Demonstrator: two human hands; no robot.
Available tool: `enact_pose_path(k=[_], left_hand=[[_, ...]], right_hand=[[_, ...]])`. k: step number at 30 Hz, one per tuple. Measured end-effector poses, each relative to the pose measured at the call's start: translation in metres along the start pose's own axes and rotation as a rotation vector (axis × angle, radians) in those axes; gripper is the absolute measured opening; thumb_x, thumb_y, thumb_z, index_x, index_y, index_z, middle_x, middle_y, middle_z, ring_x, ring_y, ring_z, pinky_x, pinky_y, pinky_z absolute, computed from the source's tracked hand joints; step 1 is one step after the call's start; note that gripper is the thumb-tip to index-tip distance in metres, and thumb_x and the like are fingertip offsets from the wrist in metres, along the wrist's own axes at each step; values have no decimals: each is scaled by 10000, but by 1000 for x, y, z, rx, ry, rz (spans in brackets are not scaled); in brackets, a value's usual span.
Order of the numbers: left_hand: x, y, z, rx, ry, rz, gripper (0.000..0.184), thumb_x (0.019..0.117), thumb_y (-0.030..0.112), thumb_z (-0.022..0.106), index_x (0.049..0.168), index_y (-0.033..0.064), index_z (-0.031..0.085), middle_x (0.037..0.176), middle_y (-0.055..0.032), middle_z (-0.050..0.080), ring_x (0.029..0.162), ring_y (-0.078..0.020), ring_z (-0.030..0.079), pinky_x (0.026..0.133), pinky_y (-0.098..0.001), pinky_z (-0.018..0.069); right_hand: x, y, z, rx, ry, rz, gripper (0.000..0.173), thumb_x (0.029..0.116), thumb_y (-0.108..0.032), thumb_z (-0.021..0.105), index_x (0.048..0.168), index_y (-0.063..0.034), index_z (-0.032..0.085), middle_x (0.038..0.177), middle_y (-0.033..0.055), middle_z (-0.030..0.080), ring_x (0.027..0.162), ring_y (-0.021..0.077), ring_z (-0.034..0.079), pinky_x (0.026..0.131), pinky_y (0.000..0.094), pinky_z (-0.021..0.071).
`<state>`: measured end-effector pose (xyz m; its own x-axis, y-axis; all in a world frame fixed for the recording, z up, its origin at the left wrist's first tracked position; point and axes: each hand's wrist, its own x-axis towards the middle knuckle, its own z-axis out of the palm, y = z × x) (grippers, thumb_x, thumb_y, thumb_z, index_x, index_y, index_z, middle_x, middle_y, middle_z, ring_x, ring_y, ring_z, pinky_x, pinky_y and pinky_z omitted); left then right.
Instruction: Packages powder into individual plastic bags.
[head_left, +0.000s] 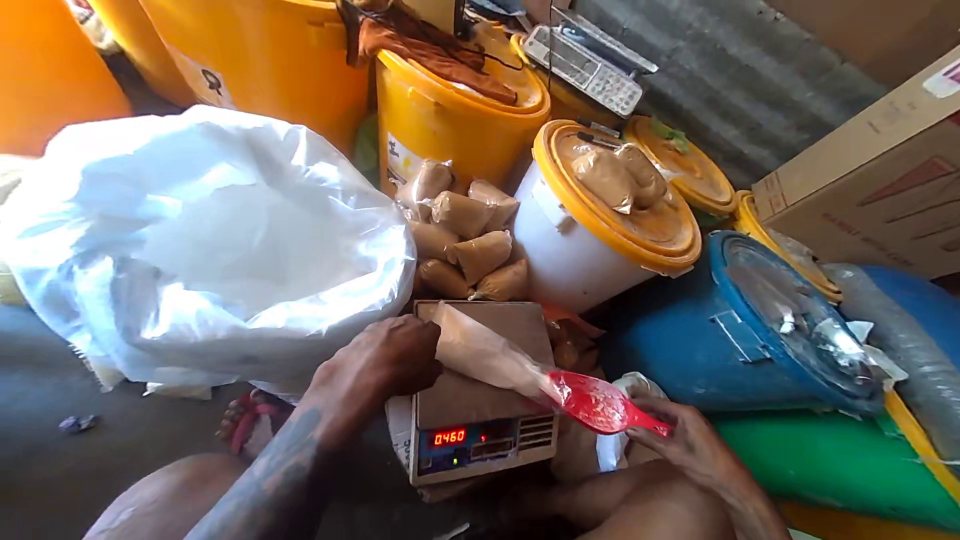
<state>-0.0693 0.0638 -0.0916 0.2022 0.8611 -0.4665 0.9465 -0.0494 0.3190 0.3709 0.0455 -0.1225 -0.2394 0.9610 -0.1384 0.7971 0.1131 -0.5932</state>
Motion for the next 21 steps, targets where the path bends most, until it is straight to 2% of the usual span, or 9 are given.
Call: enact_pose_path(k=[2, 5, 8, 13, 21], left_hand=[[1, -1, 0, 1, -1, -6, 369, 989, 373, 643, 1199, 71, 669, 1045, -162, 690, 1032, -361, 666, 872, -589, 519], [2, -5, 2, 11, 44, -23, 295, 972, 375, 662, 1089, 107, 700, 952, -116, 692, 952, -325, 678, 809, -570, 535], [-1, -4, 3, 8, 72, -42, 259, 963, 373, 672, 992, 117, 704, 882, -99, 682, 884, -315, 678, 755, -560, 537], [-4, -2, 5, -2, 86, -27, 237, 953, 357, 686, 995, 125, 700, 891, -77, 686, 874, -296, 681, 736, -546, 545], [-6, -9, 9, -21, 121, -46, 211, 940, 342, 696, 930, 131, 693, 801, -72, 665, 794, -288, 675, 674, -541, 536]], right_hand=[[-7, 6, 1, 53, 27, -10, 378, 796, -237, 794, 1125, -58, 745, 970, 32, 771, 859, 96, 736, 807, 297, 624], [-20, 12, 2, 70, 58, 4, 386, 797, -219, 787, 1139, -47, 739, 975, 32, 772, 860, 74, 733, 799, 260, 615], [-30, 12, 4, 114, 62, 8, 382, 799, -140, 785, 1152, -10, 721, 984, 51, 769, 860, 64, 729, 799, 232, 608], [-40, 12, 1, 153, 29, 23, 399, 814, -53, 775, 1191, 41, 686, 997, 74, 762, 867, 51, 721, 816, 216, 596], [-48, 16, -9, 71, 7, 67, 422, 838, -86, 776, 1222, 51, 667, 1028, 115, 747, 888, 86, 716, 834, 257, 595]])
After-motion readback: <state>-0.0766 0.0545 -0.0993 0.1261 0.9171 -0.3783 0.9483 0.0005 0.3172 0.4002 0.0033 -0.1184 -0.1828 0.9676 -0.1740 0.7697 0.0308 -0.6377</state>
